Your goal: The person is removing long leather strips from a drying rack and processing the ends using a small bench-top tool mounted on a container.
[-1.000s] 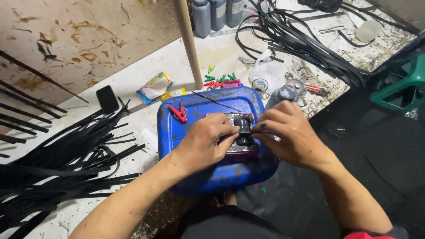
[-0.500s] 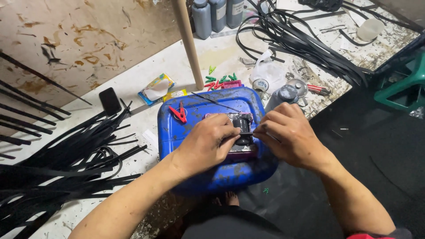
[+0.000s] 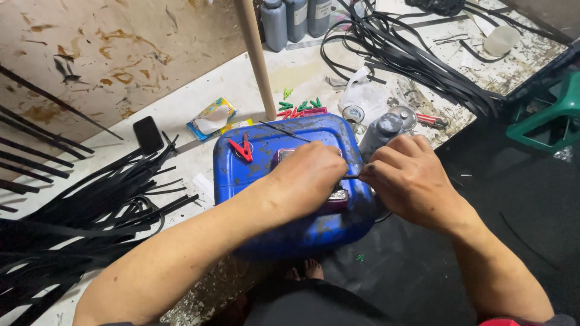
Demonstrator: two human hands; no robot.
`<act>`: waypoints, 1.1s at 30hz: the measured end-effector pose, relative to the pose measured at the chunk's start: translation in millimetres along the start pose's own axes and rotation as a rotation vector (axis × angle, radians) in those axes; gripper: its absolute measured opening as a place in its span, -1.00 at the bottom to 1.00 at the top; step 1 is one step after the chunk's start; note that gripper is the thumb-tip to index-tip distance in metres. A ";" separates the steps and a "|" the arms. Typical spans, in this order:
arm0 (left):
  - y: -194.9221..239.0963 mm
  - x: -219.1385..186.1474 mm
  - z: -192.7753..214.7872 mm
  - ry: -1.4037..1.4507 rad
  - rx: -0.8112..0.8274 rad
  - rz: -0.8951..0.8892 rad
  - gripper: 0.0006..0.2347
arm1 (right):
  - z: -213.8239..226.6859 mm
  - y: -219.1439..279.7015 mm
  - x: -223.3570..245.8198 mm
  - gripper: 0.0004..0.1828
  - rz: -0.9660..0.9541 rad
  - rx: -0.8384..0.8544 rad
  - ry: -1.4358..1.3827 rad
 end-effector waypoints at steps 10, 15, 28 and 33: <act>-11.2 -11.6 19.9 0.024 0.072 0.039 -0.89 | 23.2 -0.8 2.1 -0.83 0.007 0.052 0.151; -8.4 -13.2 26.7 0.042 0.095 0.052 -0.89 | 31.6 -6.6 4.1 -0.85 0.027 0.101 0.254; 15.7 -9.3 27.3 0.250 -0.070 0.050 -0.90 | 46.4 -35.8 25.0 -0.71 0.086 0.294 0.389; 18.6 -9.3 25.6 0.251 -0.101 0.093 -0.78 | 47.6 -40.2 30.3 -0.74 0.097 0.279 0.426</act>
Point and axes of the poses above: each hand's wrist, its own y-axis away from the middle knuckle, its own z-axis out of the back of the hand, x = y × z, the point moved 6 cm from there along -y, towards the middle knuckle, and after that the axes turned 14 degrees about x, right-handed, at the moved point
